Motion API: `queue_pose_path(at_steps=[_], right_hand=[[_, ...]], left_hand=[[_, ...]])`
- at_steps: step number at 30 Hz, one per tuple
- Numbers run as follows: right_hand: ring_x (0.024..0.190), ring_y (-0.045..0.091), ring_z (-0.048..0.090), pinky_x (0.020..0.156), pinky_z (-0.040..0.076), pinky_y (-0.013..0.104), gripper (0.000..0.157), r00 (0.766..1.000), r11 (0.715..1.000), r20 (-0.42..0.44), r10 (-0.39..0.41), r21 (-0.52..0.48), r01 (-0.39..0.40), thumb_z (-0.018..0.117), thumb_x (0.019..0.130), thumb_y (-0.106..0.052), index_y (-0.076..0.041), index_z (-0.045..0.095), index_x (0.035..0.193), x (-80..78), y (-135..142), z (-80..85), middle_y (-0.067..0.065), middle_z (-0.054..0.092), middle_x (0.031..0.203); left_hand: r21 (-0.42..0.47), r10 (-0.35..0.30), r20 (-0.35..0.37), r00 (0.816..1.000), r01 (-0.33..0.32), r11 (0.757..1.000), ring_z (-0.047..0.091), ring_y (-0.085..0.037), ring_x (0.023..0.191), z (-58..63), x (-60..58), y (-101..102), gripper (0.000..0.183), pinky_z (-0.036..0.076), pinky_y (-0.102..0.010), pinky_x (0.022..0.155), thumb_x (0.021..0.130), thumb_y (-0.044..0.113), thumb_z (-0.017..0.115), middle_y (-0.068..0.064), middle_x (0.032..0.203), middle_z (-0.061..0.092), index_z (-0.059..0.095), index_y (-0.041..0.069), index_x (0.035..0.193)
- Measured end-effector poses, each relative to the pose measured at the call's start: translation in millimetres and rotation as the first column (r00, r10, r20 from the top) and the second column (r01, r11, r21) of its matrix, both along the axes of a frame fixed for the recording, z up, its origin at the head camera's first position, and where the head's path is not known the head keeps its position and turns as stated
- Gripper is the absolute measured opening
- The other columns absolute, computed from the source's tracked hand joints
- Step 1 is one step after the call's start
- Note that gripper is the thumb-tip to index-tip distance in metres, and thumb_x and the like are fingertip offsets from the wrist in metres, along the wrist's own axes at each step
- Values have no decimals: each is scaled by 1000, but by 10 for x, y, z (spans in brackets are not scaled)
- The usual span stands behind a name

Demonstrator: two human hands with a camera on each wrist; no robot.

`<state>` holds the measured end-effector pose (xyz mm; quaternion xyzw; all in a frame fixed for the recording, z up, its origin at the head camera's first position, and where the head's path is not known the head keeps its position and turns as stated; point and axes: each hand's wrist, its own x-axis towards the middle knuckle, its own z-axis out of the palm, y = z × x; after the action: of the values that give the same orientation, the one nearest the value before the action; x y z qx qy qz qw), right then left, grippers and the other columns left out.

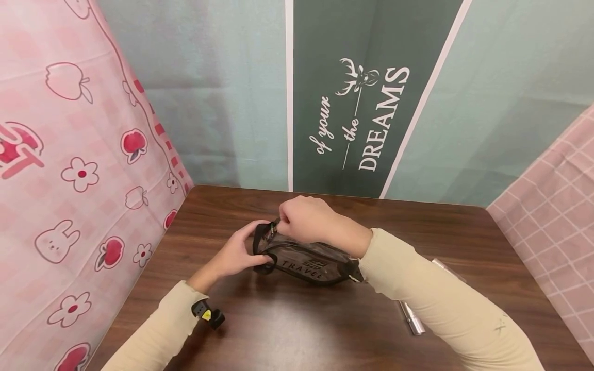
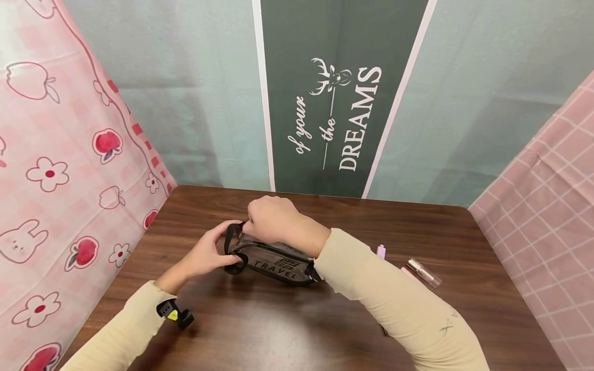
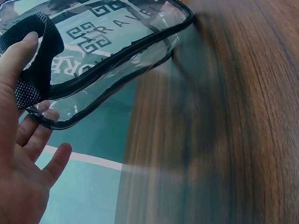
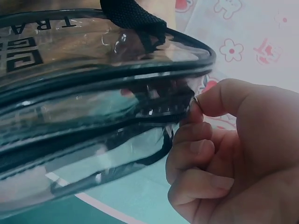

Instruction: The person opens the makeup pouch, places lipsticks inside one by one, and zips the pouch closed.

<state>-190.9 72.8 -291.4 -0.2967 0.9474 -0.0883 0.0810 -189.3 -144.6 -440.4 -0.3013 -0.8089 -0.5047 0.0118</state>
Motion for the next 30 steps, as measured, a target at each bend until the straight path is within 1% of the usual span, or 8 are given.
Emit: queue_pose_path(at_steps=[4, 9, 15, 18, 23, 30], right_hand=[[50, 10, 32, 47, 22, 27, 36, 1000, 1000, 15, -1, -18, 1, 62, 90, -19, -20, 41, 61, -12, 31, 2, -8, 32, 53], [51, 10, 33, 48, 24, 27, 35, 1000, 1000, 12, 7, -24, -7, 61, 91, -19, -20, 42, 61, -16, 54, -4, -9, 33, 54], [52, 11, 37, 49, 27, 28, 33, 1000, 999, 20, 11, -36, -10, 61, 91, -19, -20, 45, 62, -12, 85, 4, -9, 36, 55], [53, 11, 40, 49, 29, 29, 31, 1000, 999, 22, 5, -37, -5, 62, 91, -20, -20, 47, 64, -11, 104, 1, -8, 39, 56], [56, 11, 43, 50, 31, 30, 28, 1000, 999, 26, -5, -46, 6, 63, 91, -22, -20, 51, 67, -9, 137, -7, -8, 42, 58], [57, 11, 47, 51, 34, 29, 20, 1000, 996, 25, 5, -84, -3, 60, 91, -19, -20, 57, 72, -7, 188, -37, -8, 49, 61]], left_hand=[[-20, 3, 14, 1000, -2, 1000, 61, -20, 113, -14, -13, -39, 75, 48, -45, 98, 74, 10, 91, -3, 127, 65, 55, 11, 139], [-34, 7, 20, 1000, -6, 999, 63, -21, 108, -11, -17, -50, 74, 49, -47, 95, 74, 8, 91, -3, 121, 66, 54, 11, 138], [-57, 11, 31, 999, -9, 998, 63, -22, 108, 16, -6, -57, 73, 48, -48, 95, 74, 7, 90, -3, 117, 66, 53, 12, 137], [-72, 20, 45, 999, -16, 997, 62, -23, 109, 18, -2, -69, 74, 48, -48, 95, 74, 6, 89, -3, 117, 66, 52, 12, 138], [-95, 23, 61, 998, -17, 995, 61, -24, 109, 11, -4, -88, 75, 47, -51, 96, 74, 6, 88, -4, 117, 65, 51, 12, 138], [-106, 21, 53, 998, -16, 994, 61, -24, 107, 4, -1, -109, 74, 46, -51, 97, 73, 5, 86, -4, 117, 64, 51, 11, 137]])
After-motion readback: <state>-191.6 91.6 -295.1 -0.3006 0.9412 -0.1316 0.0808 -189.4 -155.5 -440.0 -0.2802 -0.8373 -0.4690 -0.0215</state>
